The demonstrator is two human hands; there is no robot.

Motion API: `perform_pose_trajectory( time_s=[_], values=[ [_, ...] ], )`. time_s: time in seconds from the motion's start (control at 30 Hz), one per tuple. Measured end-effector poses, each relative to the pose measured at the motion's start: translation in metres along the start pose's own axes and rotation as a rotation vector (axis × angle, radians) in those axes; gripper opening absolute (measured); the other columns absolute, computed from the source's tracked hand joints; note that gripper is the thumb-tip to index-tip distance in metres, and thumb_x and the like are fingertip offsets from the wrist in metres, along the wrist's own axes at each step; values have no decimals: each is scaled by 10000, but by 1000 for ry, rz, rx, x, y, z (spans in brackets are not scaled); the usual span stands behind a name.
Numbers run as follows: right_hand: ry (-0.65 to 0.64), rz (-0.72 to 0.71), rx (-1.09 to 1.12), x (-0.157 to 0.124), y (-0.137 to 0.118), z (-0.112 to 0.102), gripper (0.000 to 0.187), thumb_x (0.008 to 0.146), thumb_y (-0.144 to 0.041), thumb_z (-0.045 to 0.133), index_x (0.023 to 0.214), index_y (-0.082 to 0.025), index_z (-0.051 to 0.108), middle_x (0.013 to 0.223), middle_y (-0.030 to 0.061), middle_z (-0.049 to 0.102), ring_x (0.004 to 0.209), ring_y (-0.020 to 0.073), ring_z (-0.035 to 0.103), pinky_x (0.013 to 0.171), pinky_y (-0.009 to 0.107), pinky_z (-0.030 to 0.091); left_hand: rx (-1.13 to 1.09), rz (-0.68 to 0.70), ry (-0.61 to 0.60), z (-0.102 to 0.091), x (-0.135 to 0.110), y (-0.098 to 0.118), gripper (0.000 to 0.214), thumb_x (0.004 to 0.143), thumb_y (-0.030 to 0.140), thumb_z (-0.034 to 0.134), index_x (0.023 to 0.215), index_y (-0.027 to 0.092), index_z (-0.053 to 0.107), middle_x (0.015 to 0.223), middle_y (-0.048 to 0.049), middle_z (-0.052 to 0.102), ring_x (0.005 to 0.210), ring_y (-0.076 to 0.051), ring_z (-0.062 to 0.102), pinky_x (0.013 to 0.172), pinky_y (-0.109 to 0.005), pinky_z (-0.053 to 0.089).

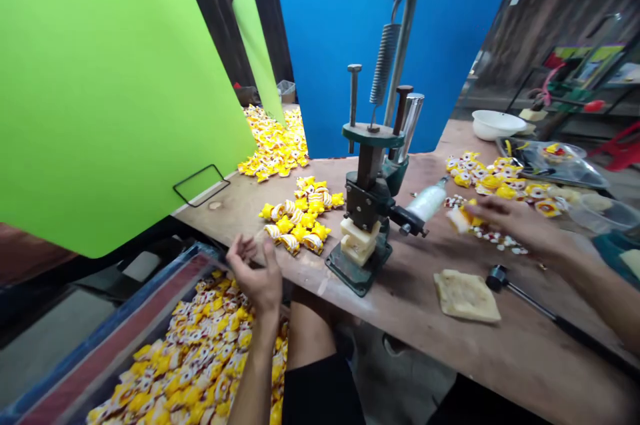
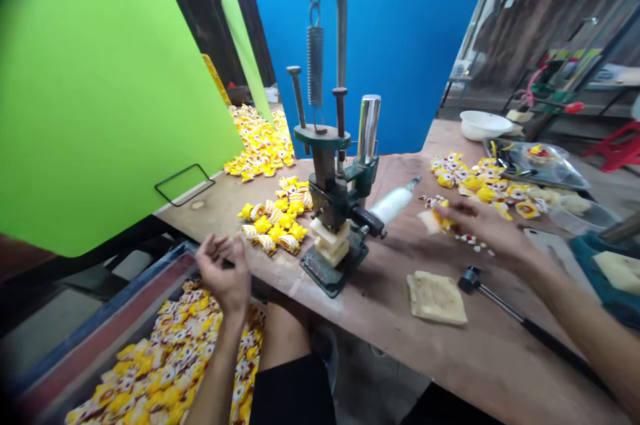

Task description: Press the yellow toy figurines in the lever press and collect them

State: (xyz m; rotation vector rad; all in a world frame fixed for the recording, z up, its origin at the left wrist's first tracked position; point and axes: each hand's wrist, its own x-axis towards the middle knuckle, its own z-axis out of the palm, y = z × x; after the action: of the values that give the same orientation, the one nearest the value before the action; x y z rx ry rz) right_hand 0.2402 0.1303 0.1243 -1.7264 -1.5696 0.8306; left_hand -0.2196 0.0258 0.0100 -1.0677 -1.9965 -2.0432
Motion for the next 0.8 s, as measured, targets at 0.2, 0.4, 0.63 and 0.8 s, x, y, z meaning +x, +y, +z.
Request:
perform_pose_trajectory(
  time_s=[0.2, 0.4, 0.63, 0.8],
  values=[
    [-522, 28, 528, -98, -34, 117, 628, 795, -698, 892, 1145, -185, 801, 1208, 132, 808, 1096, 312, 754, 901, 398, 606, -245, 155, -737, -9, -123, 78, 874, 851, 374, 933, 1591, 293, 476, 1496, -139, 654, 1276, -291, 725, 1081, -430, 637],
    [-439, -28, 552, -89, -39, 160, 679, 802, -782, 827, 1158, -205, 779, 1101, 90, 812, 913, 261, 756, 841, 409, 631, -141, -42, -554, 5, -105, 67, 546, 927, 423, 865, 1390, 254, 630, 1275, -98, 791, 1119, -267, 803, 1001, -415, 662],
    [-294, 42, 652, -56, -4, 125, 665, 750, -780, 894, 1068, -206, 782, 1087, 87, 799, 919, 227, 730, 843, 343, 617, 82, 78, -627, 35, -83, 82, 238, 997, 354, 750, 1189, 239, 672, 1185, -132, 795, 1110, -335, 783, 985, -488, 627],
    [-257, 156, 1153, -1, -28, 82, 561, 1003, -777, 611, 1061, -230, 721, 1029, 79, 773, 978, 224, 731, 868, 330, 647, -96, 2, -633, 49, -85, 70, 936, 751, 432, 981, 1524, 256, 484, 1382, -140, 727, 1297, -339, 729, 1090, -483, 603]
  ],
)
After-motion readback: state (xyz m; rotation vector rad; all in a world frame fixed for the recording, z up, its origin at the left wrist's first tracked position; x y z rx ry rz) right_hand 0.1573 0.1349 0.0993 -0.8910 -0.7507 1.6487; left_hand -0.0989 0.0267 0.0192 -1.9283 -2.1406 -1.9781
